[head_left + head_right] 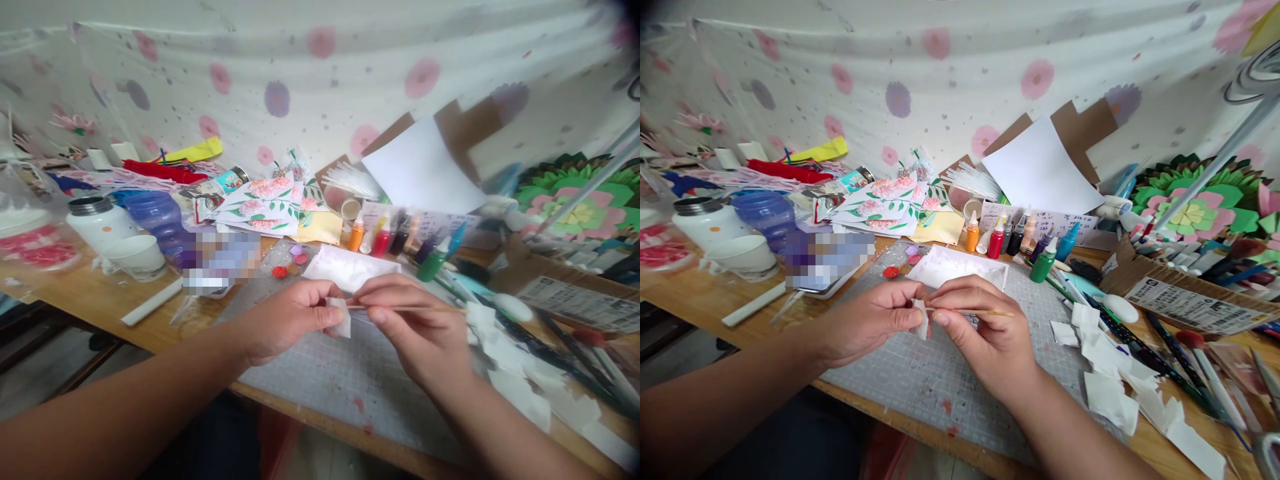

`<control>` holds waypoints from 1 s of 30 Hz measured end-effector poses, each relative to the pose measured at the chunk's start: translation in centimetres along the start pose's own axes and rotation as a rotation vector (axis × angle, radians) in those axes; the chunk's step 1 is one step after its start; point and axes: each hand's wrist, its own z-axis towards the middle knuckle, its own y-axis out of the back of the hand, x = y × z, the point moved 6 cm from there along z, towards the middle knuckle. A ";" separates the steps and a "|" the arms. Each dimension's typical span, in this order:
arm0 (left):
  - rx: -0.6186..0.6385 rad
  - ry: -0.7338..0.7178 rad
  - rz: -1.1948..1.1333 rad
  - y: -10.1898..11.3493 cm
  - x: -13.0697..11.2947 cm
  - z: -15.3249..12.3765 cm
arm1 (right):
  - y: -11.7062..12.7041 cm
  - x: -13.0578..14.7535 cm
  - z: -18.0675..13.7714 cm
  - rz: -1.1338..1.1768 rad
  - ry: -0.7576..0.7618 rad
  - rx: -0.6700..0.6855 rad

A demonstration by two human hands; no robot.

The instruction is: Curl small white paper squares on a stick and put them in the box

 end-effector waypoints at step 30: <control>-0.132 -0.053 0.323 0.2 -1.0 0.3 | 0.1 -0.5 -0.3 -0.024 -0.032 -0.011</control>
